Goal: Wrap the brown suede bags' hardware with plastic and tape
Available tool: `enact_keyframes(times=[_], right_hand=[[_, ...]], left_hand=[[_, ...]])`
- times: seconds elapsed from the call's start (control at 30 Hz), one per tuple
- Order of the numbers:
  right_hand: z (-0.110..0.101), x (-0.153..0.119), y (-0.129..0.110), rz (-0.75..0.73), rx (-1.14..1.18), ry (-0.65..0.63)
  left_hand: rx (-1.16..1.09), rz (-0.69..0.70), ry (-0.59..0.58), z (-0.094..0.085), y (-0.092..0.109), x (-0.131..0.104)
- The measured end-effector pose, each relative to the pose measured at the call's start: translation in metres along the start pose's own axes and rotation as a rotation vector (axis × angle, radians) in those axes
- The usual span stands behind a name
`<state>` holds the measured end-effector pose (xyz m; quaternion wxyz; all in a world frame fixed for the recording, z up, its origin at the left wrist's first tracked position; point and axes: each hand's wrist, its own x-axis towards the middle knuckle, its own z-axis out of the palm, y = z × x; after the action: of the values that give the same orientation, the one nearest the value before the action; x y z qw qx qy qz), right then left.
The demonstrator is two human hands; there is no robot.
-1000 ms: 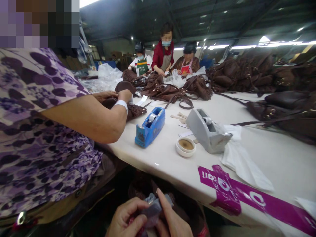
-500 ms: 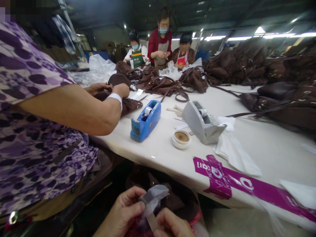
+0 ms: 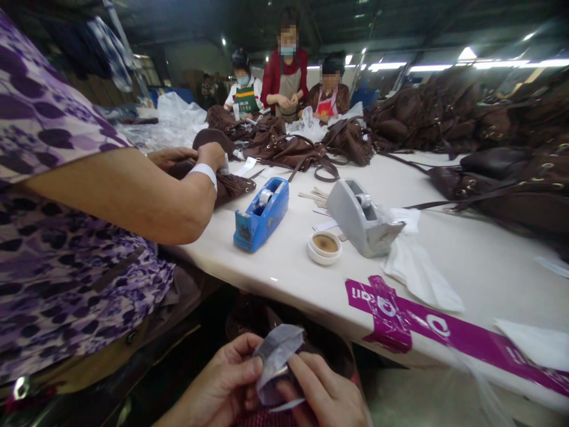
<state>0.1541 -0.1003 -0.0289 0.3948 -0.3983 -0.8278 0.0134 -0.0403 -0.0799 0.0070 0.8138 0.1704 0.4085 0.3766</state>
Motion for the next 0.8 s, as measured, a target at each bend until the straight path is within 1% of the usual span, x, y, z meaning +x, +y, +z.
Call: enact_keyframes(times=[0.1, 0.2, 0.27, 0.33, 0.4, 0.47, 0.53, 0.63, 0.73, 0.8], right_hand=[[0.007, 0.009, 0.001, -0.020, -0.013, 0.062], [0.009, 0.018, 0.001, -0.026, -0.013, 0.052], [0.010, 0.023, 0.000, -0.060, -0.074, 0.063], [0.009, 0.025, -0.001, -0.142, -0.139, 0.069], [0.007, 0.023, -0.001, -0.209, -0.177, 0.051], [0.003, 0.019, 0.000, -0.248, -0.187, 0.004], [0.000, 0.017, 0.002, -0.264, -0.167, -0.040], [-0.001, 0.017, 0.007, -0.261, -0.078, -0.037], [0.001, 0.017, 0.009, -0.230, 0.016, -0.018], [0.002, 0.015, 0.010, -0.207, 0.022, -0.014]], left_hand=[[0.046, 0.055, 0.003, -0.001, -0.003, 0.001], [0.097, 0.121, -0.004, -0.005, -0.006, 0.002], [0.094, 0.144, -0.014, -0.009, -0.008, 0.001], [0.080, 0.139, -0.022, -0.011, -0.008, -0.001], [0.074, 0.090, -0.036, -0.012, -0.007, -0.005], [0.080, 0.014, -0.032, -0.010, -0.004, -0.008], [0.074, -0.030, -0.011, -0.006, -0.002, -0.011], [0.109, -0.015, 0.006, -0.001, 0.002, -0.012], [0.256, 0.033, 0.016, -0.002, 0.007, -0.010], [0.362, 0.060, 0.020, -0.005, 0.010, -0.008]])
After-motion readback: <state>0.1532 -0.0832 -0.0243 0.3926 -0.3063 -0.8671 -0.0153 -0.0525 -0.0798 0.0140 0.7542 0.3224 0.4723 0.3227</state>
